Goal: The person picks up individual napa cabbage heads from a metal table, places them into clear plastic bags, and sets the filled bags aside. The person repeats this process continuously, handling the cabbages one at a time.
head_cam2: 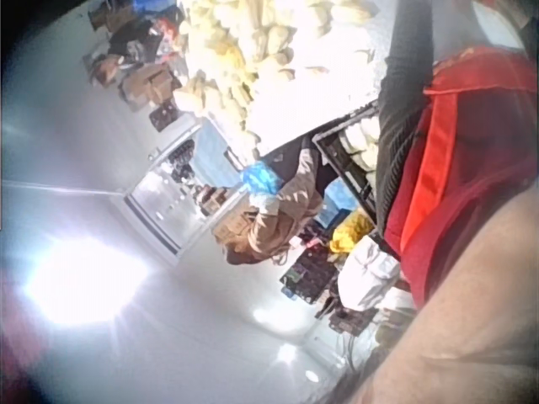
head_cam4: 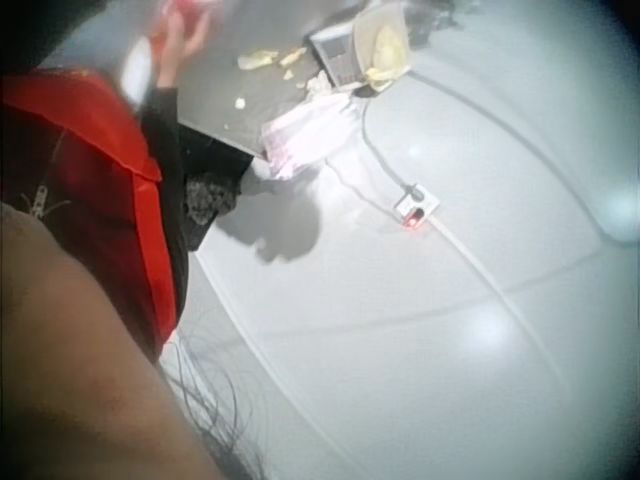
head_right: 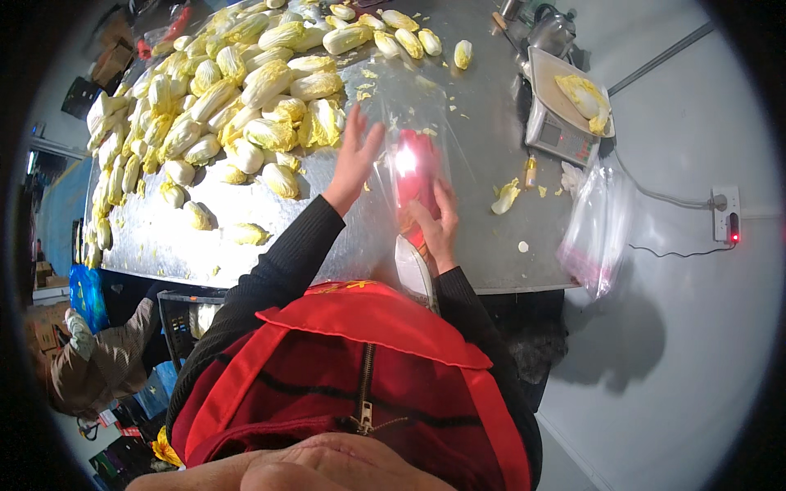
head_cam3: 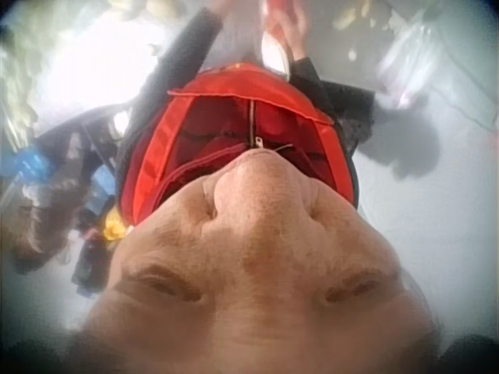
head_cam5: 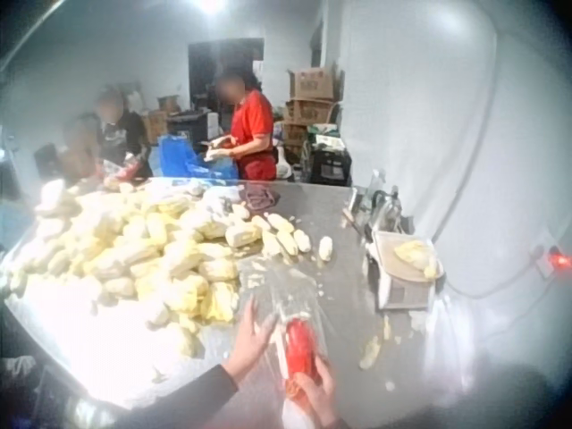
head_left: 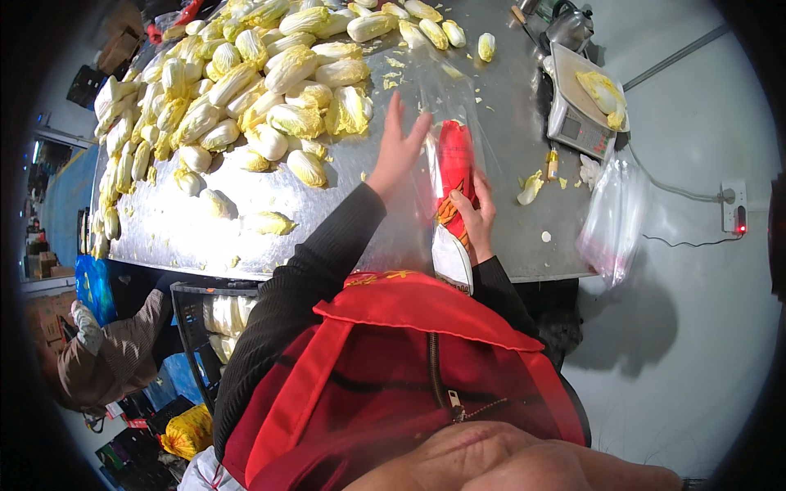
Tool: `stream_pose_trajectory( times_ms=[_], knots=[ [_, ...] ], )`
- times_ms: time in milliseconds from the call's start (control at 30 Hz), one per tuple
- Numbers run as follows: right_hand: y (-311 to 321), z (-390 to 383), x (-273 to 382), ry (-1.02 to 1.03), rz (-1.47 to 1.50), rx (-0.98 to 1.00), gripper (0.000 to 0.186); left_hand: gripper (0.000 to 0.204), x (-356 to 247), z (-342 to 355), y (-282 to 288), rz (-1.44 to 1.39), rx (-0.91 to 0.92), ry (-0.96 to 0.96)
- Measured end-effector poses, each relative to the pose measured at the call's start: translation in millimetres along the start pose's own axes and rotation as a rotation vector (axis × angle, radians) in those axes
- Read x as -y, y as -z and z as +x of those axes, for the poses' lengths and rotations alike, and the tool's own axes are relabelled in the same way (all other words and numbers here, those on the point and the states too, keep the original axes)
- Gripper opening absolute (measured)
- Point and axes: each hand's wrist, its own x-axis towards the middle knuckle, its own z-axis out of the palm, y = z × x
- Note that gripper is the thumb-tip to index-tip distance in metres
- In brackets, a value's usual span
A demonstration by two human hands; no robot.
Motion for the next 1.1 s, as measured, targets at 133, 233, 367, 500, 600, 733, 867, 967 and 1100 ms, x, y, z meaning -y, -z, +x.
stream_pose_trajectory(
  times_ms=[133,233,367,500,600,733,867,967,1100],
  knots=[
    [-16,12,-7,-0.067,0.201,0.053,0.059,0.083,-1,-25,6,-0.273,0.578,0.293],
    [-19,31,-16,0.062,-0.005,-0.023,0.058,0.083,-21,-48,25,-0.223,0.798,0.315],
    [-10,34,-17,-0.311,0.349,0.104,0.063,0.091,-29,-34,47,-0.221,0.558,0.529],
    [-27,37,-26,-0.06,0.379,0.206,0.064,0.094,6,-31,39,-0.308,0.743,0.559],
    [-27,56,12,-0.109,0.464,0.22,0.064,0.091,2,-71,43,-0.225,0.884,0.554],
    [-30,50,13,-0.143,0.524,0.222,0.063,0.091,-2,-78,50,-0.297,0.881,0.6],
    [-38,46,13,-0.127,0.411,0.197,0.059,0.082,6,-83,58,-0.317,0.817,0.579],
    [-41,63,15,0.001,0.299,0.228,0.049,0.075,1,-90,56,-0.475,0.82,0.684],
    [-22,72,81,-0.146,0.18,0.677,0.048,0.088,-10,-95,71,-0.825,0.7,0.812]
  ],
)
